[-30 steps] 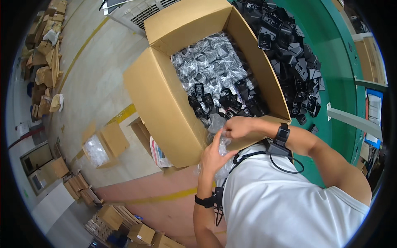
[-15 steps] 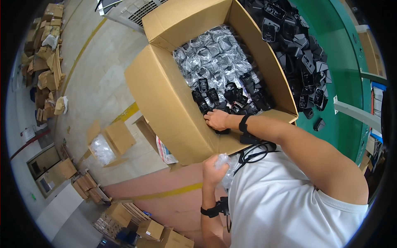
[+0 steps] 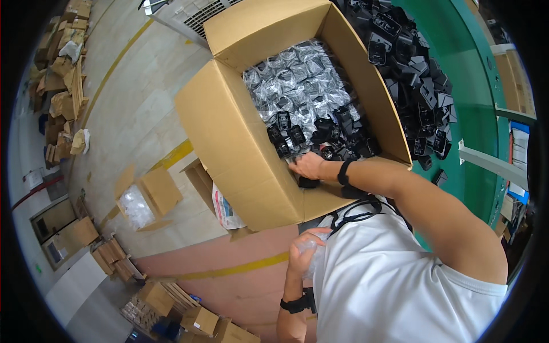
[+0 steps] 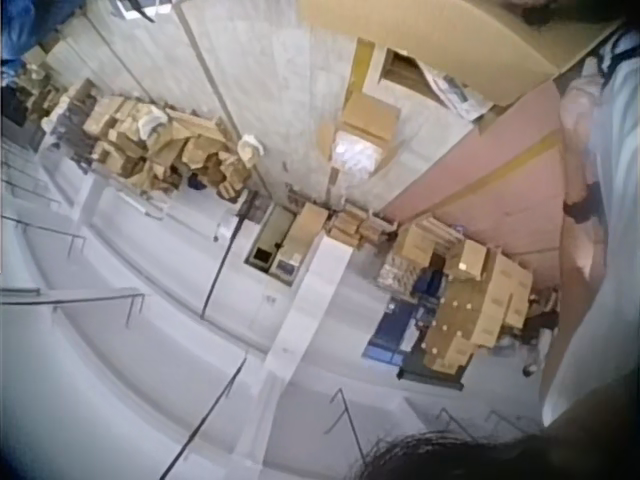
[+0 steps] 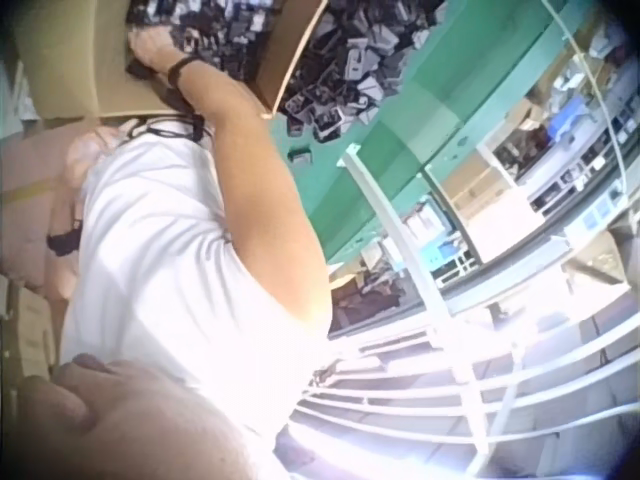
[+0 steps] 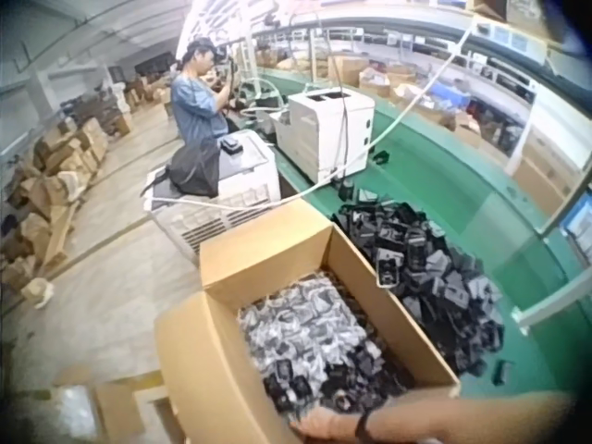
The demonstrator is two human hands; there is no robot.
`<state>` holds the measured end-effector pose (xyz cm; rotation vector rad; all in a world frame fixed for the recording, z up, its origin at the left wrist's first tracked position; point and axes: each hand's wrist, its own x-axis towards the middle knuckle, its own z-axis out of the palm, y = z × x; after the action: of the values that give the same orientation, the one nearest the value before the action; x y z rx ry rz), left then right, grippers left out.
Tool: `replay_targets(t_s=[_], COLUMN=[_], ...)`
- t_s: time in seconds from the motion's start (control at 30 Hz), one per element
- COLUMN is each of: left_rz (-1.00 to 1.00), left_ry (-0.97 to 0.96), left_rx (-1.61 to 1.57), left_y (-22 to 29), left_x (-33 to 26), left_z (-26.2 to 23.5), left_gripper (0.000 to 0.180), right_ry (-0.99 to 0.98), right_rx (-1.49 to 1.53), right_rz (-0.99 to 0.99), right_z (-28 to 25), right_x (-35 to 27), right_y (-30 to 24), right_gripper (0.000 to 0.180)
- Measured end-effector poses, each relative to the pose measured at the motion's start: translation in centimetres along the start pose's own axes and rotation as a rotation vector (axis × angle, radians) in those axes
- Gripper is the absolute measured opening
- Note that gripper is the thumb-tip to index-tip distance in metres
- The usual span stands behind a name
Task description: The person unpacks small black electronic components from plastic bags inside a cardboard box and places them onto a green workbench. The person repeatedly picks up a bag, opens it, removes the component, and discards the bag while another person stands nearby.
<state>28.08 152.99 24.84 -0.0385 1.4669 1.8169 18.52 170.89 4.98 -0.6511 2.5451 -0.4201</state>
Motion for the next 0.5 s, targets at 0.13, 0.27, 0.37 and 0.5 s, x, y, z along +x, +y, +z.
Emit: replay_targets(t_s=[0.13,0.27,0.37,0.5], left_rz=[-0.041,-0.138,-0.125,0.059], left_ry=[0.279,0.141,0.102,0.221], left_rx=[-0.018,0.098,0.488,1.080], left_y=[-1.4,0.4,3.5,4.6], left_x=[-0.7,0.8,4.4,9.1], left_z=[-1.6,-2.3,-0.5,1.5], left_gripper=[0.008,0.011,0.021,0.039], right_ry=[-0.069,0.032,0.143,-0.039], right_rx=[0.055,0.233,0.507,1.279], right_rz=[-0.025,0.102,0.110,0.100], right_z=[2.2,1.4,-1.1,-7.7], right_x=[1.7,-0.3,-4.1,-9.1], right_y=[0.5,2.2,3.1,1.4], right_gripper=[0.019,0.017,0.014,0.013])
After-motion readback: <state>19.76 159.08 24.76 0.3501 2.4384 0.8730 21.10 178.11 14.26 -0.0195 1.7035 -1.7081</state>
